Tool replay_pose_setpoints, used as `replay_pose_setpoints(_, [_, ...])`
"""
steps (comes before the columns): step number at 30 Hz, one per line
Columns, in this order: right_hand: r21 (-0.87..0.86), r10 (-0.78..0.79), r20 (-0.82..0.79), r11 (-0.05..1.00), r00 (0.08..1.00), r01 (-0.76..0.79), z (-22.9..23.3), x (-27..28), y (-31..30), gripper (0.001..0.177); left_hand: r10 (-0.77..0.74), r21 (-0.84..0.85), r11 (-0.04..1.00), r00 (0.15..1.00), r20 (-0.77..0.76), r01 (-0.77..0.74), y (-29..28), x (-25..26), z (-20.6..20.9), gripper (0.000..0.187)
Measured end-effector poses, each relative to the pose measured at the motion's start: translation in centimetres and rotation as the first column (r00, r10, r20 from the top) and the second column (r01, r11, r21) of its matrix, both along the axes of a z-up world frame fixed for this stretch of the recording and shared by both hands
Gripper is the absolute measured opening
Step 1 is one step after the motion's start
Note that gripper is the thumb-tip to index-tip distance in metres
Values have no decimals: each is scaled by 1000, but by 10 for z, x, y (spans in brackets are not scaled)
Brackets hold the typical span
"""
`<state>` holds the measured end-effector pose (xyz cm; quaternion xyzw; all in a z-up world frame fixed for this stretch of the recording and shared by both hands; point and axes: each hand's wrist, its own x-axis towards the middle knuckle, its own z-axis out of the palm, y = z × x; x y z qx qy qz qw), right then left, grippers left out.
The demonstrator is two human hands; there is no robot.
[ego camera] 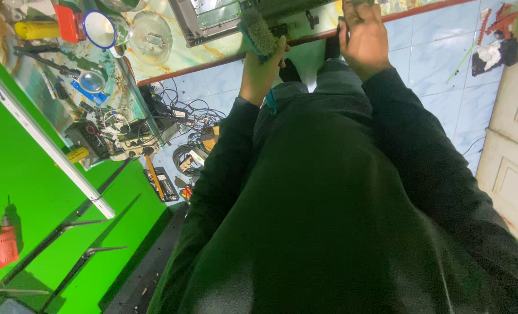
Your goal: The person cleans the interior of an electronic device, likely a stereo receiver, using a brush and a screwdriver. They brush dust from various components and use the screwdriver to adjust or remove small parts.
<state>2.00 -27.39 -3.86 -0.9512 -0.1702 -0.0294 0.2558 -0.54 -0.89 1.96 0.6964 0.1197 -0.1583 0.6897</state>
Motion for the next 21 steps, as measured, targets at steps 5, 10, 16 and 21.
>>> replay_pose_setpoints(5, [-14,54,50,998,997,-53,-4,5,-3,35,25,43,999,999,-46,-23,-2,-3,0,33])
replay_pose_setpoints(10, [-27,59,-40,998,997,-60,-12,12,-2,36,68,103,993,997,-38,-64,-3,0,-4,33])
replay_pose_setpoints(16, [31,65,30,997,997,-66,-36,13,-4,23,69,79,994,998,10,-69,-4,-1,-4,34])
replay_pose_setpoints(21, [210,-7,-80,977,997,24,-47,16,-7,15,45,88,995,999,25,-47,1,-3,-6,36])
